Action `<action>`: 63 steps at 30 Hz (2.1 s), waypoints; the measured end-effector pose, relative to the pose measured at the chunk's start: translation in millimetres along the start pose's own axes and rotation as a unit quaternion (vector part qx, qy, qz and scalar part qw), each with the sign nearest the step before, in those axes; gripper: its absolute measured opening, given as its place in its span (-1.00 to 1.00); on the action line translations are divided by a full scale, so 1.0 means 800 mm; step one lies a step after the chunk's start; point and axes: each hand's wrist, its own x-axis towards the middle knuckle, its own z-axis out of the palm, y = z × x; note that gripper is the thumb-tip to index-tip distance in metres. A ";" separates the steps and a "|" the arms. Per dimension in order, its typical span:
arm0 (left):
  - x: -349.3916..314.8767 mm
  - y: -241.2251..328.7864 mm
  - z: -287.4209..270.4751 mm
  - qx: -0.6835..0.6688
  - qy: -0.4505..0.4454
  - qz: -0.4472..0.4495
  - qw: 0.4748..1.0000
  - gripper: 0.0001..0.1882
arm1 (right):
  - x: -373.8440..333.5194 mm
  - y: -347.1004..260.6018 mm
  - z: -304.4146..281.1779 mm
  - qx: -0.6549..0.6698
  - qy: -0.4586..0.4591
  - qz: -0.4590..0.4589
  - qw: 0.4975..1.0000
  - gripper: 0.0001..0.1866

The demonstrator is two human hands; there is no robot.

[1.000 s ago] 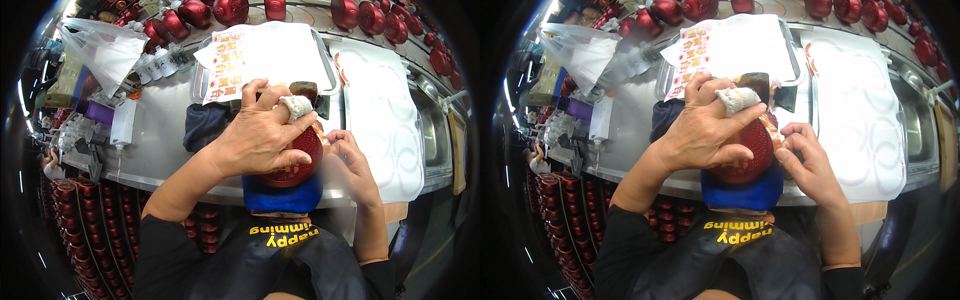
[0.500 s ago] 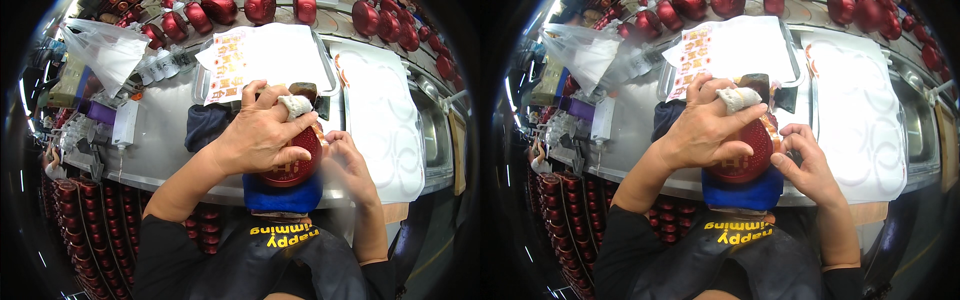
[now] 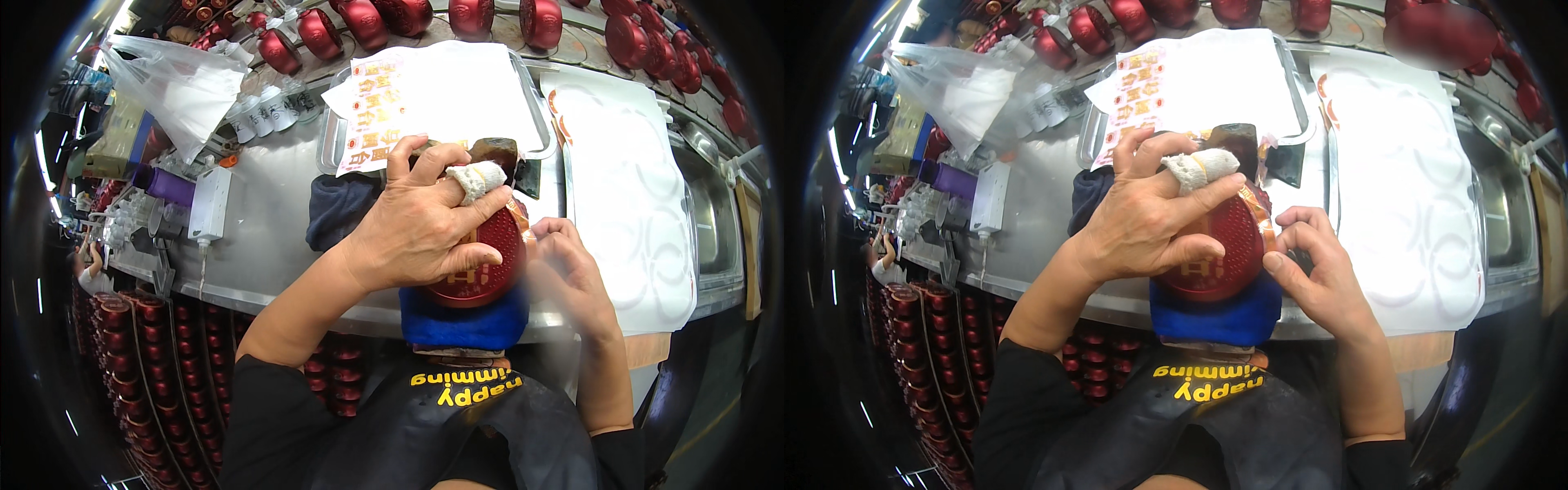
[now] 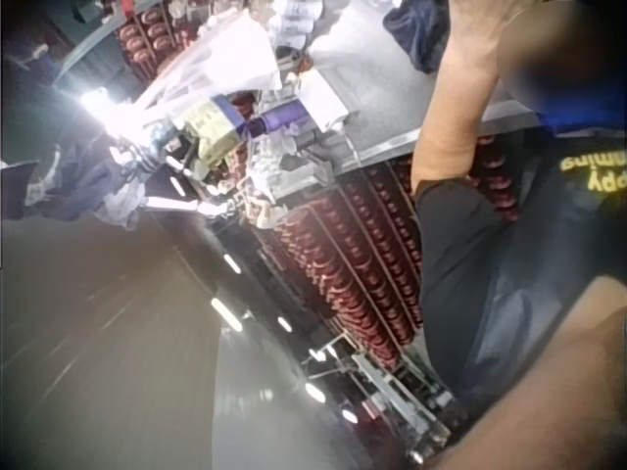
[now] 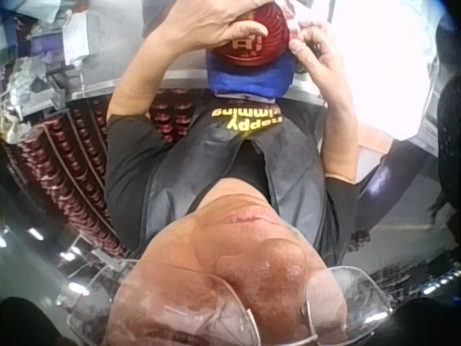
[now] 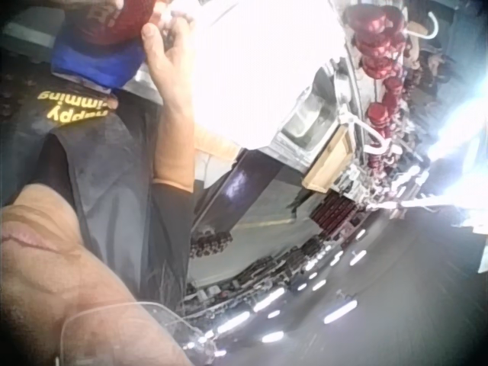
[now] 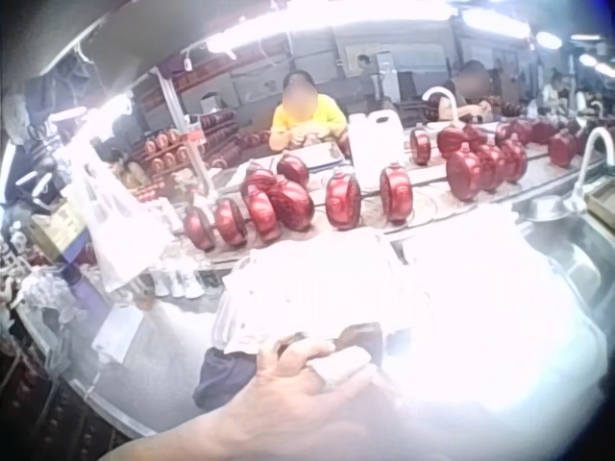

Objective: The person applies a gold sticker to the top of a red spherical object, smooths it with a cloth, and then uses a green tool to press the edges. The process is repeated on a second red object.

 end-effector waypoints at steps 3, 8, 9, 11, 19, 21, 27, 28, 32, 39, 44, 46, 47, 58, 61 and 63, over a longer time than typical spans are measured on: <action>0.006 0.005 0.003 -0.010 0.019 0.012 1.000 -0.36 | -0.002 0.000 0.000 -0.001 -0.002 -0.002 1.000 -0.94; 0.009 0.010 -0.001 -0.009 -0.042 0.009 0.999 -0.34 | -0.008 -0.001 0.005 0.017 0.004 0.016 1.000 -0.83; 0.010 0.011 -0.001 -0.011 -0.044 0.011 0.999 -0.34 | -0.010 -0.001 0.006 0.016 0.004 0.016 1.000 -0.83; 0.011 0.013 -0.001 -0.011 -0.048 0.017 0.999 -0.35 | -0.013 0.000 0.008 0.006 0.009 0.014 1.000 -0.84; 0.013 0.029 0.000 -0.091 -0.048 0.061 0.993 -0.33 | -0.025 0.003 0.013 -0.069 0.006 -0.033 0.997 -0.86; 0.009 0.021 -0.007 -0.082 -0.039 0.022 0.996 -0.32 | -0.033 0.001 0.012 -0.054 -0.010 -0.035 0.998 -0.86; 0.012 0.022 0.002 -0.018 -0.018 0.016 1.000 -0.41 | -0.051 -0.008 0.002 -0.120 -0.071 -0.053 0.989 -0.90; 0.013 0.028 0.005 -0.029 -0.015 0.020 0.999 -0.43 | -0.052 -0.009 -0.001 -0.139 -0.069 -0.052 0.987 -0.90; 0.006 0.059 0.003 -0.092 -0.030 0.037 0.995 -0.51 | -0.054 -0.014 -0.012 -0.133 0.042 -0.019 0.990 -0.80; -0.036 0.097 -0.008 -0.142 0.056 -0.097 0.983 -0.69 | -0.052 0.005 0.004 -0.237 0.047 -0.107 0.965 -0.54; -0.037 0.110 0.009 -0.080 0.058 -0.134 0.986 -0.57 | -0.064 0.000 0.012 -0.204 -0.007 -0.120 0.972 -0.57; -0.031 0.112 0.011 -0.059 0.047 -0.119 0.990 -0.51 | -0.067 -0.007 0.013 -0.143 -0.030 -0.112 0.983 -0.58; -0.028 0.111 0.011 -0.047 0.048 -0.106 0.992 -0.50 | -0.068 -0.011 0.014 -0.131 -0.039 -0.109 0.985 -0.58; -0.030 0.120 0.011 -0.052 0.004 -0.099 0.994 -0.43 | -0.071 -0.024 0.018 -0.195 -0.070 -0.130 0.970 -0.57; -0.035 0.122 0.014 -0.032 0.007 -0.093 0.995 -0.36 | -0.064 -0.034 -0.005 -0.228 -0.056 -0.131 0.963 -0.59; -0.039 0.121 0.015 -0.024 0.017 -0.097 0.995 -0.39 | -0.055 -0.038 -0.017 -0.252 0.003 -0.171 0.952 -0.49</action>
